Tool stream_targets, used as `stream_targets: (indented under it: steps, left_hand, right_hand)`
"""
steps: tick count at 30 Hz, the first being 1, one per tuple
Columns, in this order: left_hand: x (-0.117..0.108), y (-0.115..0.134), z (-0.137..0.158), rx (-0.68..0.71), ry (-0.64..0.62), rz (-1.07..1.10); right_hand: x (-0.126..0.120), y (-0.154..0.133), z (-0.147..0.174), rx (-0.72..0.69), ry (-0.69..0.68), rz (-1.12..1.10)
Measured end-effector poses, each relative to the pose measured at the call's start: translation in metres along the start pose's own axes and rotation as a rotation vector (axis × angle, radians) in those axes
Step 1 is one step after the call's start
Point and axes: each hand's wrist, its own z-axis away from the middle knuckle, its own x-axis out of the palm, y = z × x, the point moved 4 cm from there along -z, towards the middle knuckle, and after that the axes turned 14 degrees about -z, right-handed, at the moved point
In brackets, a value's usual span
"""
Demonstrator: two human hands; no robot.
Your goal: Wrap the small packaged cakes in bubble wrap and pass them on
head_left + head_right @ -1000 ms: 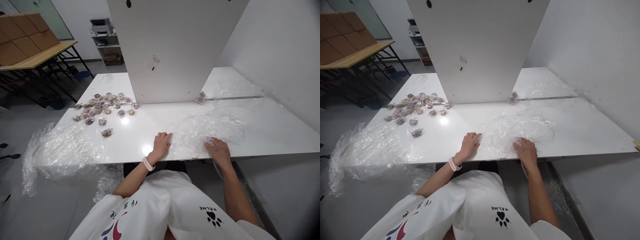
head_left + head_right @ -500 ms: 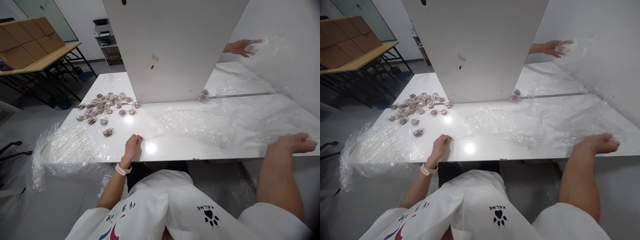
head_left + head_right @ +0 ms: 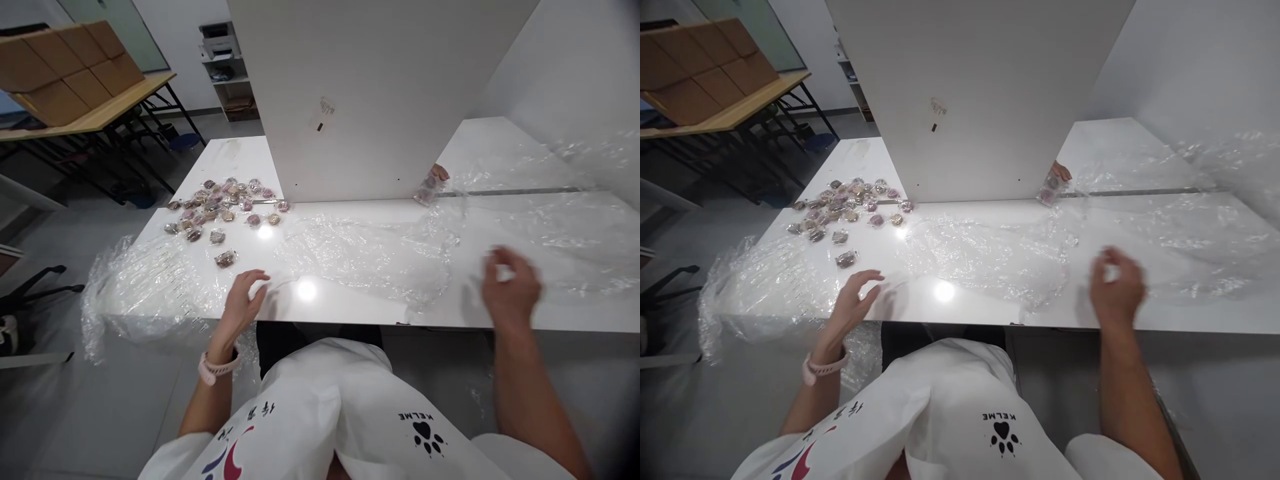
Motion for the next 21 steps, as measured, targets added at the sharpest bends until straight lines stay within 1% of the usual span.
stream_targets:
  steps: [1, 2, 3, 4, 5, 6, 8, 10, 11, 12, 13, 14, 15, 17, 18, 19, 20, 21]
  left_hand:
    - [0.007, 0.016, -0.011, 0.062, 0.005, 0.063]
    - [0.016, 0.032, -0.023, 0.125, -0.008, 0.092]
    - [0.026, 0.047, -0.035, 0.177, -0.02, 0.073]
    - [0.036, 0.058, -0.043, 0.224, -0.046, 0.006]
    - [0.044, 0.066, -0.049, 0.261, -0.066, -0.077]
    - [0.049, 0.07, -0.051, 0.28, -0.088, -0.16]
    - [0.048, 0.064, -0.042, 0.263, -0.152, -0.28]
    - [0.037, 0.049, -0.024, 0.209, -0.255, -0.308]
    - [0.03, 0.041, -0.015, 0.179, -0.303, -0.298]
    - [0.023, 0.035, -0.007, 0.151, -0.329, -0.279]
    - [0.016, 0.03, -0.003, 0.123, -0.321, -0.256]
    - [0.012, 0.027, -0.003, 0.089, -0.277, -0.234]
    - [0.01, 0.026, -0.006, 0.046, -0.208, -0.215]
    - [0.015, 0.028, -0.021, -0.036, -0.08, -0.201]
    - [0.022, 0.03, -0.031, -0.069, -0.045, -0.213]
    - [0.03, 0.033, -0.04, -0.091, -0.037, -0.239]
    - [0.039, 0.036, -0.049, -0.107, -0.043, -0.272]
    - [0.046, 0.038, -0.056, -0.113, -0.065, -0.292]
  right_hand:
    - [0.02, -0.014, 0.005, 0.07, 0.087, -0.037]
    - [0.043, -0.031, 0.01, 0.089, 0.05, -0.086]
    - [0.065, -0.049, 0.015, 0.072, -0.034, -0.105]
    - [0.082, -0.066, 0.021, 0.05, -0.132, -0.127]
    - [0.094, -0.081, 0.028, 0.023, -0.256, -0.152]
    - [0.099, -0.093, 0.036, 0.009, -0.376, -0.182]
    - [0.096, -0.106, 0.053, 0.038, -0.629, -0.276]
    - [0.081, -0.109, 0.067, 0.128, -0.869, -0.382]
    - [0.072, -0.108, 0.072, 0.182, -0.948, -0.427]
    - [0.063, -0.106, 0.072, 0.231, -0.982, -0.454]
    - [0.055, -0.101, 0.069, 0.271, -0.956, -0.457]
    - [0.047, -0.094, 0.06, 0.298, -0.861, -0.428]
    - [0.039, -0.084, 0.048, 0.308, -0.696, -0.363]
    - [0.021, -0.06, 0.018, 0.294, -0.27, -0.148]
    - [0.013, -0.046, 0.004, 0.296, -0.059, -0.03]
    - [0.008, -0.031, -0.008, 0.316, 0.105, 0.066]
    - [0.006, -0.016, -0.02, 0.358, 0.203, 0.127]
    - [0.009, -0.001, -0.03, 0.418, 0.234, 0.144]
